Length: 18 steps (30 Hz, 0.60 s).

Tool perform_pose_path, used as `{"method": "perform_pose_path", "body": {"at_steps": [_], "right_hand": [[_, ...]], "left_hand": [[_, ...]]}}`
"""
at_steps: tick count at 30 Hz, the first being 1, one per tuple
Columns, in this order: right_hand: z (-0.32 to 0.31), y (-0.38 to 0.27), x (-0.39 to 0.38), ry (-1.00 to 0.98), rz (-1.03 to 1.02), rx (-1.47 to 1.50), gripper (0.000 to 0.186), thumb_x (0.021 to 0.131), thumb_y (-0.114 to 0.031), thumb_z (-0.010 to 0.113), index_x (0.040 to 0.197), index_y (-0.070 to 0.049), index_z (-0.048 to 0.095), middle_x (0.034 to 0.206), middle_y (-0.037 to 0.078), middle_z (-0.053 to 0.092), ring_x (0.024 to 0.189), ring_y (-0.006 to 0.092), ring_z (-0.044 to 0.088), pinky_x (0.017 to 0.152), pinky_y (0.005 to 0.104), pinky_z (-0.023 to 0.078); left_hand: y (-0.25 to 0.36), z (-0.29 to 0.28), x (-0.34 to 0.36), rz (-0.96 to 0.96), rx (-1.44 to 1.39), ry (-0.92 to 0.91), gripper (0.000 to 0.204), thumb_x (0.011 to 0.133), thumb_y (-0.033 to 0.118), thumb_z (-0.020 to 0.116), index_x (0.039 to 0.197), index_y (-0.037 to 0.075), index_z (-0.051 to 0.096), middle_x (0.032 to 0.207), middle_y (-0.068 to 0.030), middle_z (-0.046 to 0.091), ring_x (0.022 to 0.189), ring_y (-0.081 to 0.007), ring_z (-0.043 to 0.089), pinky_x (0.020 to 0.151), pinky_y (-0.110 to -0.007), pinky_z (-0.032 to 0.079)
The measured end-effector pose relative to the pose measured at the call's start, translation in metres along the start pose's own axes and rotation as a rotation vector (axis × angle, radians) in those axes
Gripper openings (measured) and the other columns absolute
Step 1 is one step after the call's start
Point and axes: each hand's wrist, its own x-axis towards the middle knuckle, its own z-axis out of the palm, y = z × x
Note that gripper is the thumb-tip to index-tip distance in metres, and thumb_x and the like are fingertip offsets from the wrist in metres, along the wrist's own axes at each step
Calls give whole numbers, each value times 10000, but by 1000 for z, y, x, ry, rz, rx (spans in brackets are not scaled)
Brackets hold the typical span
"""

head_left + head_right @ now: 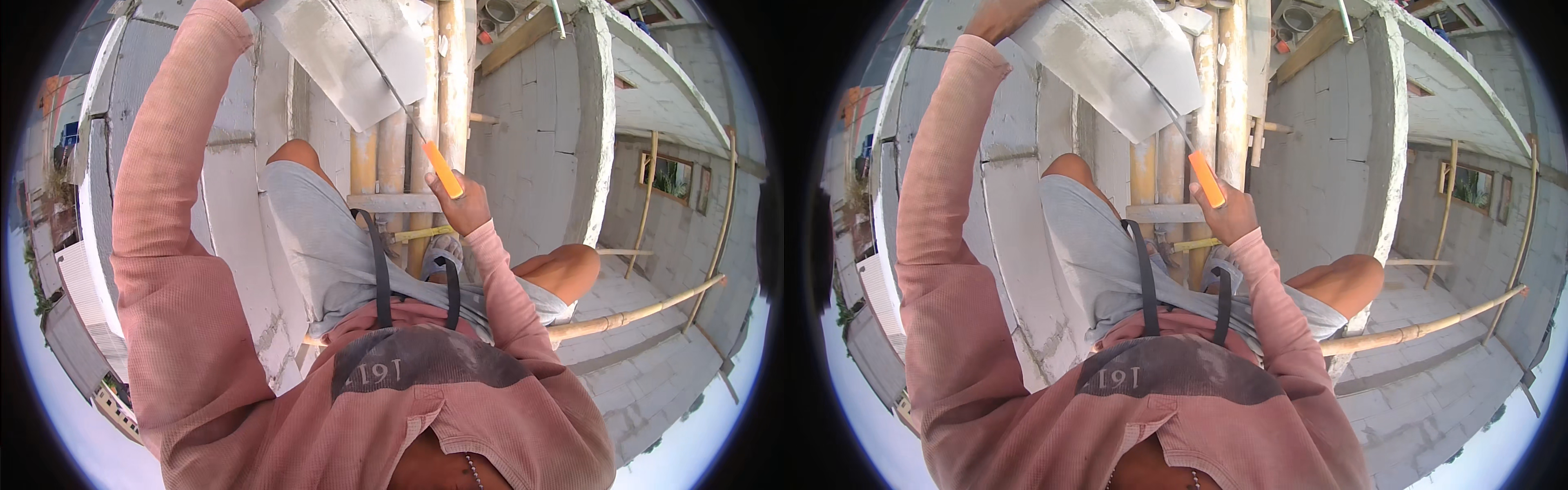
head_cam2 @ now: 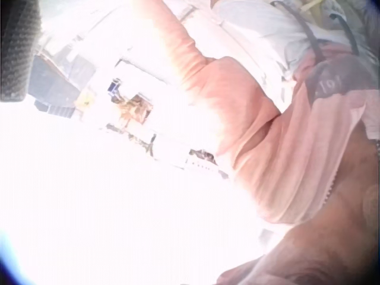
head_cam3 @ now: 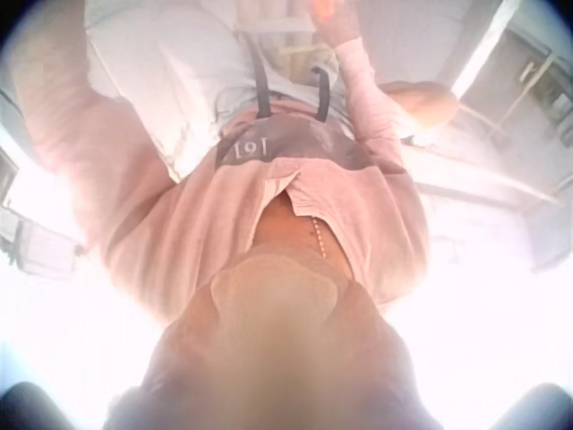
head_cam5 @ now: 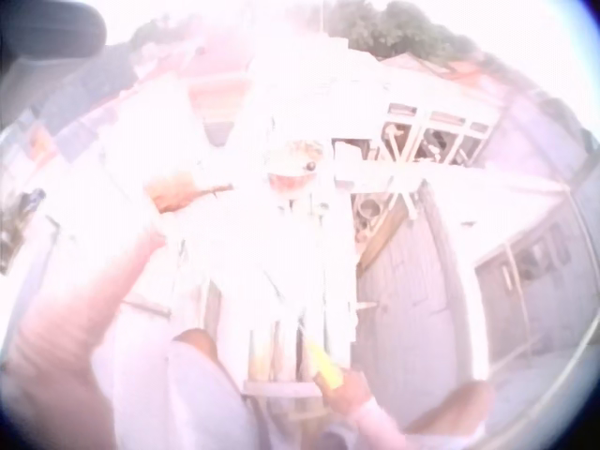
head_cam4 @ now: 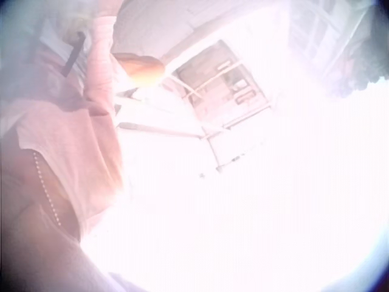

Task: The person uses a hand saw to cut a lightweight concrete block, applies mortar to the top of a wall using a trowel, and then places the cut block into position, tapping it with a hammer to level it.

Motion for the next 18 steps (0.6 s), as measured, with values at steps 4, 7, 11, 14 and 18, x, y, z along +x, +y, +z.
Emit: {"method": "perform_pose_path", "body": {"at_steps": [4,7,11,14,18], "right_hand": [[-38,6,-89,6,-18,2,266,964,-271,674,1006,-8,695,743,166,658,669,298,657,667,347,527],[-45,3,-81,-17,-17,18,233,965,-229,660,998,-1,697,747,167,655,667,285,657,667,348,526],[-10,2,54,33,-29,-74,357,930,-363,634,862,-16,681,786,253,665,778,477,649,708,503,535],[5,-8,63,13,-17,-11,370,929,-381,637,879,-17,683,798,259,671,789,484,646,712,500,538],[-6,3,-19,-1,27,-2,326,937,-350,648,989,-31,691,837,239,691,813,456,662,717,486,540]], "left_hand": [[-23,8,-14,15,-101,-3,531,1041,274,463,1524,66,396,1446,-207,476,1317,-339,469,1092,-515,386],[-29,12,-14,48,-180,5,536,1043,284,463,1528,70,390,1463,-204,456,1335,-338,447,1105,-514,369],[-21,11,4,144,-300,49,542,1045,298,462,1534,76,382,1486,-199,430,1360,-337,417,1123,-513,348],[-19,14,-2,184,-377,58,547,1047,308,461,1538,80,377,1503,-196,411,1378,-337,395,1136,-513,331],[-41,12,-30,197,-458,65,554,1050,321,461,1543,85,369,1525,-191,385,1402,-336,365,1154,-512,310]]}}
